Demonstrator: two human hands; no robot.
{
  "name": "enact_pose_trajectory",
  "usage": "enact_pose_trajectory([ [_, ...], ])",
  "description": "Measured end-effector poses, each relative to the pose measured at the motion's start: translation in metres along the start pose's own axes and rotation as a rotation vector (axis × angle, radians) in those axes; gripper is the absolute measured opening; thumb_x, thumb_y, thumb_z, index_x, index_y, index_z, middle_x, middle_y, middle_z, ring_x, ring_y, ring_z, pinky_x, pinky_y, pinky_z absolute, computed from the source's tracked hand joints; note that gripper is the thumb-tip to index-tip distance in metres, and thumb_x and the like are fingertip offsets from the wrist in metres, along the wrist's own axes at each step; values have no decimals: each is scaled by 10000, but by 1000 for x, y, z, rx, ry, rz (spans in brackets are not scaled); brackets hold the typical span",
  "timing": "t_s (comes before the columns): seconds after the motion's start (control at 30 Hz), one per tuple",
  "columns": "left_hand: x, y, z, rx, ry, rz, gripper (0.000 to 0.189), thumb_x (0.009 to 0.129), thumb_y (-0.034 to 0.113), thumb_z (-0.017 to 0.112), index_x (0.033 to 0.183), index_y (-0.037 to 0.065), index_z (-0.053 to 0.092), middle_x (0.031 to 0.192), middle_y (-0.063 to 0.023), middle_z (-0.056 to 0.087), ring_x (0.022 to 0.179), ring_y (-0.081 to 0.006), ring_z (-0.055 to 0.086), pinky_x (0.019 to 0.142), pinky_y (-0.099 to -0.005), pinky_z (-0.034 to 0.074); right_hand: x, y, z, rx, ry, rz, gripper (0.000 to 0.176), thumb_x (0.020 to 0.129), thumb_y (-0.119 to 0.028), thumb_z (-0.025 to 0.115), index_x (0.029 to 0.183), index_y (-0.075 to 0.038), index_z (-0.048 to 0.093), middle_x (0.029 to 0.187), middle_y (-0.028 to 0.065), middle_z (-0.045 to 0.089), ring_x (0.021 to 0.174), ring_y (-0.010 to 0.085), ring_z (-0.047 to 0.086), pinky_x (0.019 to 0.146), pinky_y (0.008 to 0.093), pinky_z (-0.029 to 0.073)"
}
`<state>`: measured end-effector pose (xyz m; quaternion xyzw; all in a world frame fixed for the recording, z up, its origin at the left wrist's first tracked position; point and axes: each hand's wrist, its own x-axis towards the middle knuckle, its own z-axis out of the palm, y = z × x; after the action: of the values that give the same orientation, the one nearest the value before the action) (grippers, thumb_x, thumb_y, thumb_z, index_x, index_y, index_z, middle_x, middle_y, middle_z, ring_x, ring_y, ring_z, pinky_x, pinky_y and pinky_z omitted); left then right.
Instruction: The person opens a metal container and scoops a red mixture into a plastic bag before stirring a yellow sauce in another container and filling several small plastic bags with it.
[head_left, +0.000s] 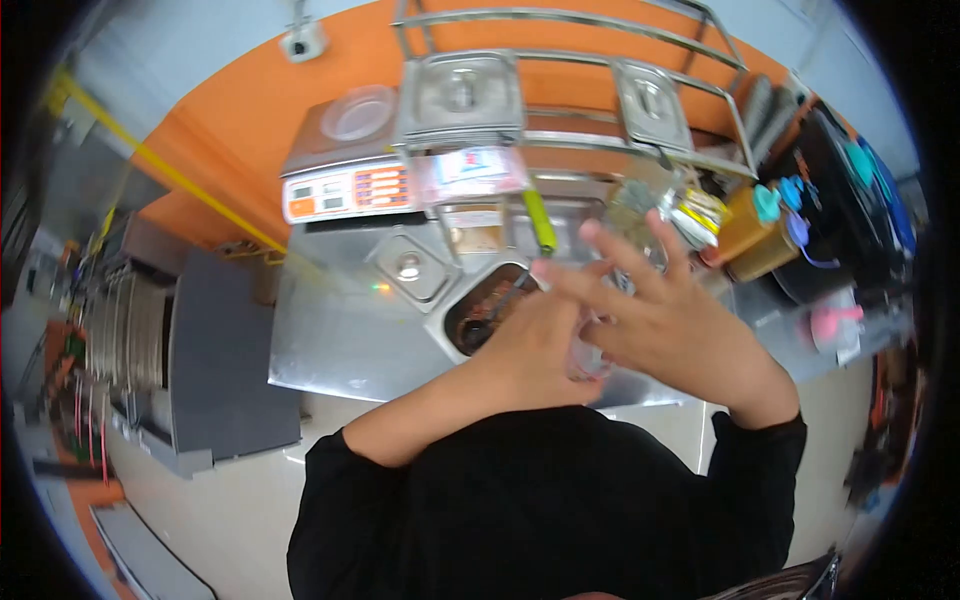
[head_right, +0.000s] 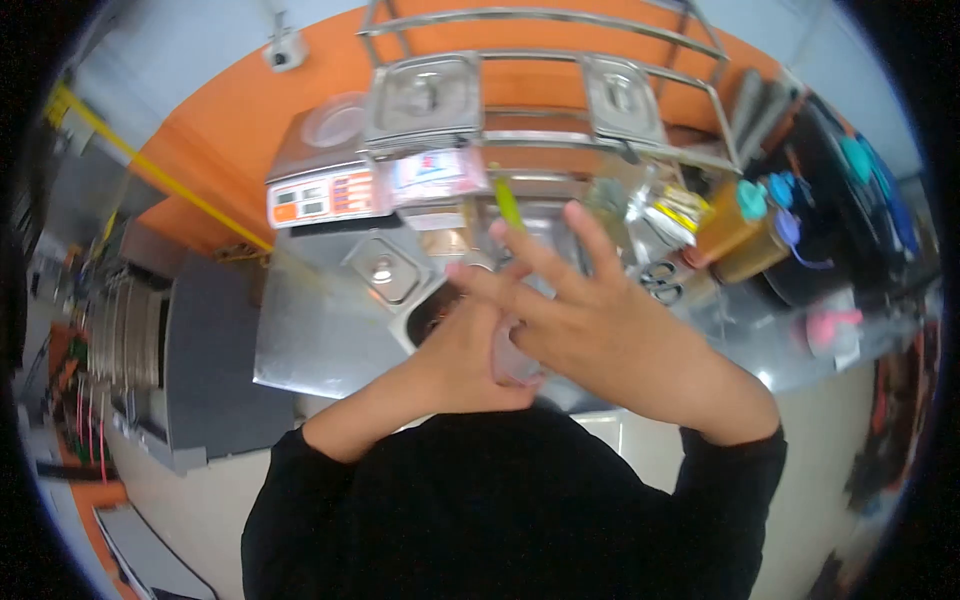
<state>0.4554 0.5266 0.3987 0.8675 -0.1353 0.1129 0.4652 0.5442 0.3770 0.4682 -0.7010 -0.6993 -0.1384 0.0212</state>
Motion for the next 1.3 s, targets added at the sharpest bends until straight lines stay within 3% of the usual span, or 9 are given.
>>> enact_pose_trajectory([
  [0.13, -28, -8, -6, -33, 3, -84, 857, 624, 174, 729, 1333, -18, 289, 1304, -215, 355, 1178, -352, 418, 978, -401, 358, 37, -10, 20, 299, -105, -274, 313, 738, -212, 653, 1040, -133, 664, 1413, 2, 356, 1339, 274, 225, 1064, 568, 96],
  [0.27, -64, -10, -38, -347, -98, -36, 802, 687, 239, 731, 1321, -24, 316, 1375, -175, 279, 1244, -330, 357, 1013, -389, 316, 65, -19, 30, 676, -202, -331, 168, 774, -216, 655, 935, -178, 685, 1345, 22, 418, 1340, 228, 224, 1067, 525, 113],
  [0.3, -78, -17, -45, -465, -169, -45, 770, 709, 246, 725, 1316, -22, 333, 1365, -160, 310, 1234, -300, 371, 1009, -378, 321, 70, -19, 33, 732, -160, -351, 90, 697, -215, 700, 690, -149, 639, 1358, -25, 436, 1297, 263, 283, 1017, 550, 175],
  [0.43, -136, -41, -56, -846, -351, -368, 707, 744, 245, 737, 1301, -15, 387, 1284, -124, 458, 1189, -225, 442, 986, -351, 361, 99, -7, 67, 1095, -134, -394, 132, 755, -243, 698, 766, -128, 633, 1226, 38, 498, 1122, 227, 441, 971, 386, 306],
  [0.63, -203, -56, -66, -921, -130, -557, 587, 767, 147, 632, 1283, -31, 417, 1180, -96, 552, 1085, -183, 514, 946, -322, 397, 124, -37, 103, 1851, -643, 141, 324, 887, -316, 588, 955, 0, 607, 1200, 86, 479, 1088, 152, 463, 935, 279, 363],
  [0.73, -216, -60, -76, -895, -142, -623, 576, 750, 130, 577, 1278, -35, 418, 1192, -91, 532, 1086, -169, 495, 960, -312, 378, 140, -55, 104, 1733, -587, 125, 378, 890, -322, 578, 1054, 18, 588, 1207, 97, 480, 1106, 170, 467, 969, 292, 345],
  [0.87, -224, -63, -87, -904, -162, -692, 614, 723, 134, 557, 1292, -36, 399, 1199, -96, 523, 1106, -168, 481, 960, -302, 372, 159, -62, 122, 1262, -456, -375, 366, 859, -300, 621, 1035, 20, 623, 1203, 112, 504, 1121, 209, 471, 975, 316, 347],
  [1.07, -237, -78, -105, -772, -322, -559, 628, 713, 104, 529, 1309, -30, 381, 1213, -99, 513, 1120, -171, 465, 970, -278, 354, 168, -86, 144, 1819, -679, 74, 287, 847, -232, 627, 973, 24, 650, 1133, 75, 530, 1066, 183, 485, 922, 299, 361],
  [1.3, -242, -110, -126, -744, -410, -619, 571, 722, 81, 505, 1276, -38, 430, 1210, -107, 530, 1124, -175, 471, 980, -288, 354, 161, -98, 161, 1702, -220, 251, 295, 906, -254, 555, 1017, 13, 614, 974, 47, 551, 928, 116, 508, 811, 264, 407],
])
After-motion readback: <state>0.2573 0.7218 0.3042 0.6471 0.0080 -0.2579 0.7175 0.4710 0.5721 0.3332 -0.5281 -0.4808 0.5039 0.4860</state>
